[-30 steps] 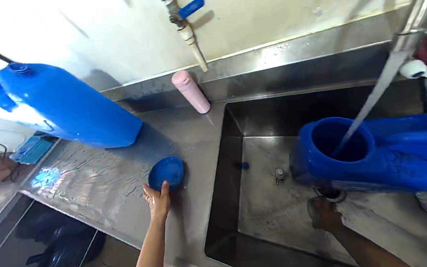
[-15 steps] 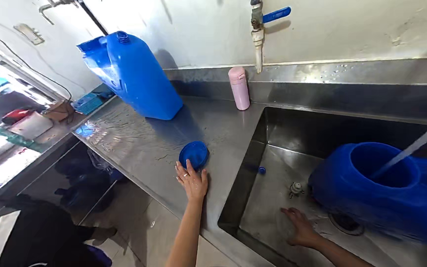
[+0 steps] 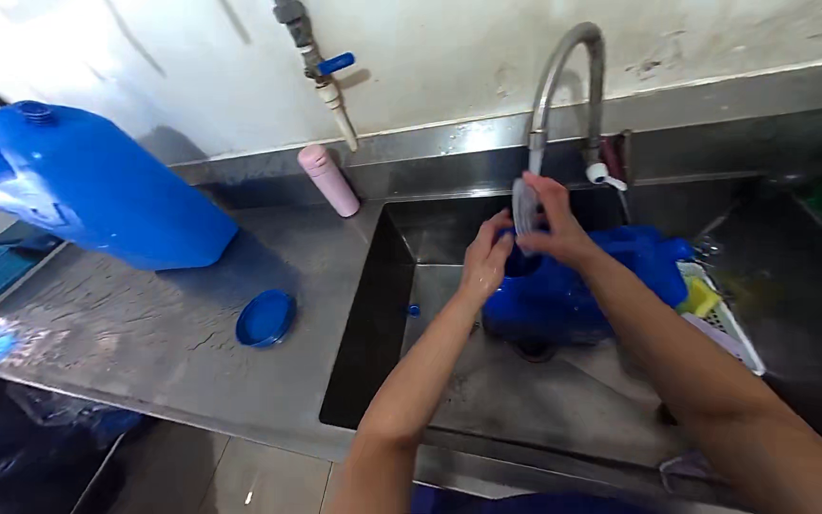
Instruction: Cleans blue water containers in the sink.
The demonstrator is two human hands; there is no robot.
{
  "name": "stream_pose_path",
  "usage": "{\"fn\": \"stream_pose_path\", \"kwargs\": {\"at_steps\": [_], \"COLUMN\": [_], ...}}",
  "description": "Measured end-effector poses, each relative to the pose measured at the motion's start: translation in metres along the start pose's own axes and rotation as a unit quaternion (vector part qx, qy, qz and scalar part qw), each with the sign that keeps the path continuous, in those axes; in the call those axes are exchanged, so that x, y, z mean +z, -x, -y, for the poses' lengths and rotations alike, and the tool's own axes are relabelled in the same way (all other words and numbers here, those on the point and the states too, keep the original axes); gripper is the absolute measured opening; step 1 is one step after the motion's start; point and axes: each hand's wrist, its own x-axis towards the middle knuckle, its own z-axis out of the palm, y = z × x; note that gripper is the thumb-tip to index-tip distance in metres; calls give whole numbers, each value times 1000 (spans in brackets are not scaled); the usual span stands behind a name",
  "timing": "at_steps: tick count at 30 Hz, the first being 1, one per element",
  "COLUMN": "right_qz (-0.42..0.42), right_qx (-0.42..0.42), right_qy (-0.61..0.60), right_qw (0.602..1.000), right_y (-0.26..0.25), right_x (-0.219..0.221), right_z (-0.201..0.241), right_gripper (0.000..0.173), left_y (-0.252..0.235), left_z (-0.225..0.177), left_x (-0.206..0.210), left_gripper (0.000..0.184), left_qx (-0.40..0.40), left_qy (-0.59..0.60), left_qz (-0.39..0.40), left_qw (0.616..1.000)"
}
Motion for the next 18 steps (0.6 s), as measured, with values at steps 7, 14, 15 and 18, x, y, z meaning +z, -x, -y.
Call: {"fn": "stream_pose_path", "kwargs": {"at_steps": [7,14,15,18], "right_qz": [-45,-6,0,27], "right_qx": [3,69,76,115], "right_qy": [126,73,82,82], "right_qw": [991,995,994,990], "right_y": [-9,-32,-37,-50], "right_x": [20,3,4,12], "right_z": [-27,-47,-46,-42], "right_gripper": [80,70,72,79], "left_y": [-76,-66,-68,-68], "left_z": [-1,1,-2,-5], "left_x": [63,64,59,44], "left_gripper": [63,53,51,48], "left_qx": [-177,-231,-234,-244], "left_qy": [302,311,325,322], "left_qz": [-124,-104,-119,-155], "left_qw": [929,916,908,902]}}
